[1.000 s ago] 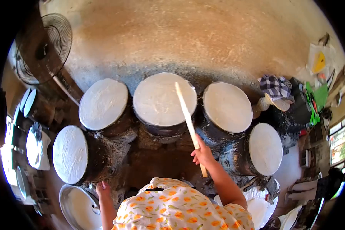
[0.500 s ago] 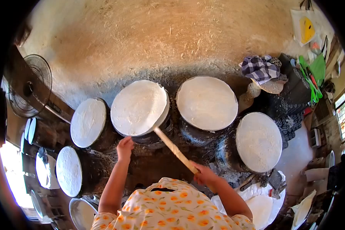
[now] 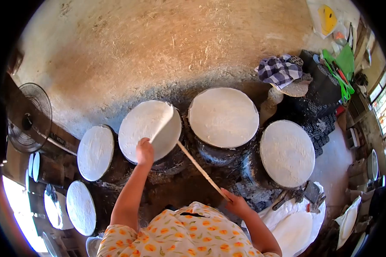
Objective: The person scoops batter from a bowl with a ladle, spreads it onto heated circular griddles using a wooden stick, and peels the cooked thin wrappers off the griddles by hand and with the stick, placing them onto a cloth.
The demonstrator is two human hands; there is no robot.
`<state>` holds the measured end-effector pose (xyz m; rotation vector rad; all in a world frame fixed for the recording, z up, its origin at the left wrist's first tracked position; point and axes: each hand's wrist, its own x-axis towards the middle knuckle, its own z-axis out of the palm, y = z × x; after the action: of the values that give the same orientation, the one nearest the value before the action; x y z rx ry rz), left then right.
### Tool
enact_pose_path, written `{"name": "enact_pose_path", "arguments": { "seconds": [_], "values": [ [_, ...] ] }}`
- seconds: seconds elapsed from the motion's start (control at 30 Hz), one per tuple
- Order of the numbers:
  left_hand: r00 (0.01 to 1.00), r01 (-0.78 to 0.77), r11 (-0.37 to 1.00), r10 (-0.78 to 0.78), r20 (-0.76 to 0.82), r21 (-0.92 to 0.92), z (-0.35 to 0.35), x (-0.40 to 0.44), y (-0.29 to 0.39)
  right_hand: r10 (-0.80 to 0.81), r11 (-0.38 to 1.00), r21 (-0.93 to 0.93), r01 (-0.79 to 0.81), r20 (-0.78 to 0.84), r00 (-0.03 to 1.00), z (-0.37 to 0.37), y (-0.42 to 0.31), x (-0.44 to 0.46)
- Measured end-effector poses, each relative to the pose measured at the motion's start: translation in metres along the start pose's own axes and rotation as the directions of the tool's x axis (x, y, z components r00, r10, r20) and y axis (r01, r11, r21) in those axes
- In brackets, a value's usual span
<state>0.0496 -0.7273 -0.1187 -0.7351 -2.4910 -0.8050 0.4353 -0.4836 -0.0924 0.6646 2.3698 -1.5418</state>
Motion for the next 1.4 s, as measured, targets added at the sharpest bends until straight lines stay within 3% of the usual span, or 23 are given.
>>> {"name": "enact_pose_path", "arguments": {
  "seconds": [0.07, 0.13, 0.17, 0.2, 0.27, 0.3, 0.37, 0.4, 0.47, 0.53, 0.6, 0.67, 0.8, 0.87, 0.93, 1.0, 1.07, 1.13, 1.17, 1.2, 1.27, 1.33, 1.4],
  "values": [
    [0.99, -0.016, 0.987, -0.006, -0.139, -0.158, -0.032, 0.017, 0.003, 0.043, 0.998, 0.047, -0.039, -0.09, 0.995, 0.008, 0.001, -0.006],
    [0.975, -0.154, 0.982, 0.133, -0.179, -0.11, -0.069, 0.036, 0.003, -0.117, 0.993, -0.056, 0.104, -0.341, 0.933, 0.017, 0.008, -0.003],
    [0.979, -0.133, 0.979, 0.105, -0.173, -0.154, -0.092, 0.045, 0.012, -0.029, 0.995, -0.095, -0.008, -0.382, 0.924, 0.017, 0.005, 0.001],
    [0.976, -0.166, 0.976, 0.142, -0.166, -0.142, -0.113, 0.053, 0.018, -0.016, 0.995, -0.092, -0.023, -0.397, 0.918, 0.016, 0.003, 0.008],
    [0.966, -0.206, 0.96, 0.168, -0.197, -0.189, -0.136, 0.061, 0.014, -0.257, 0.913, -0.406, 0.026, -0.527, 0.81, 0.009, -0.006, 0.022],
    [0.974, -0.18, 0.954, 0.138, -0.18, -0.239, -0.146, 0.064, 0.015, -0.244, 0.915, -0.405, 0.005, -0.542, 0.804, 0.004, -0.019, 0.028],
    [0.989, -0.108, 0.94, 0.069, -0.132, -0.325, -0.164, 0.067, 0.017, -0.138, 0.772, -0.579, -0.263, -0.556, 0.819, -0.002, -0.051, 0.044],
    [0.995, -0.063, 0.93, 0.029, -0.099, -0.362, -0.169, 0.067, 0.016, -0.124, 0.771, -0.571, -0.282, -0.569, 0.813, -0.003, -0.057, 0.054],
    [0.997, -0.052, 0.913, 0.028, -0.065, -0.405, -0.174, 0.063, 0.009, 0.015, 0.588, -0.687, -0.426, -0.518, 0.855, 0.0, -0.059, 0.074],
    [0.946, 0.319, 0.798, -0.236, 0.221, -0.511, -0.177, 0.056, 0.001, 0.106, 0.579, -0.658, -0.482, -0.525, 0.844, 0.003, -0.073, 0.091],
    [0.938, 0.34, 0.744, -0.225, 0.263, -0.576, -0.178, 0.049, 0.004, 0.181, 0.569, -0.631, -0.528, -0.53, 0.829, 0.005, -0.081, 0.101],
    [0.889, 0.457, 0.567, -0.272, 0.368, -0.686, -0.183, 0.043, 0.017, 0.111, 0.539, -0.684, -0.491, -0.521, 0.846, 0.004, -0.083, 0.108],
    [0.893, 0.431, 0.569, -0.16, 0.42, -0.7, -0.189, 0.031, 0.022, 0.132, 0.593, -0.604, -0.532, -0.579, 0.805, -0.002, -0.074, 0.113],
    [0.907, 0.395, 0.612, -0.144, 0.395, -0.685, -0.193, 0.028, 0.036, 0.008, 0.625, -0.641, -0.446, -0.566, 0.825, -0.005, -0.071, 0.102],
    [0.923, 0.312, 0.713, -0.07, 0.379, -0.628, -0.2, 0.028, 0.062, -0.007, 0.673, -0.606, -0.424, -0.578, 0.816, -0.005, -0.065, 0.082],
    [0.89, 0.371, 0.654, -0.049, 0.454, -0.659, -0.191, 0.023, 0.079, 0.016, 0.713, -0.545, -0.441, -0.616, 0.787, -0.001, -0.046, 0.044],
    [0.878, 0.335, 0.635, 0.057, 0.475, -0.696, -0.176, 0.015, 0.106, 0.021, 0.838, -0.406, -0.364, -0.643, 0.766, 0.006, -0.022, 0.008],
    [0.862, 0.184, 0.705, 0.219, 0.457, -0.685, -0.173, 0.01, 0.155, 0.051, 0.878, -0.299, -0.373, -0.716, 0.696, 0.014, 0.01, -0.027],
    [0.818, 0.183, 0.725, 0.263, 0.512, -0.664, -0.174, 0.006, 0.182, 0.045, 0.922, -0.215, -0.321, -0.765, 0.642, 0.018, 0.025, -0.049],
    [0.803, 0.107, 0.686, 0.367, 0.469, -0.72, -0.163, -0.003, 0.202, 0.043, 0.956, -0.135, -0.26, -0.812, 0.582, 0.018, 0.036, -0.07],
    [0.704, 0.131, 0.616, 0.494, 0.51, -0.777, -0.15, -0.024, 0.252, 0.159, 0.95, -0.019, -0.31, -0.827, 0.539, 0.017, 0.05, -0.119],
    [0.585, 0.065, 0.518, 0.673, 0.453, -0.853, -0.142, -0.048, 0.308, 0.129, 0.975, 0.052, -0.218, -0.925, 0.358, 0.034, 0.084, -0.167],
    [0.443, 0.034, 0.382, 0.823, 0.357, -0.923, -0.137, -0.072, 0.364, 0.154, 0.962, 0.103, -0.254, -0.97, 0.187, 0.051, 0.112, -0.212]
  ]
}}
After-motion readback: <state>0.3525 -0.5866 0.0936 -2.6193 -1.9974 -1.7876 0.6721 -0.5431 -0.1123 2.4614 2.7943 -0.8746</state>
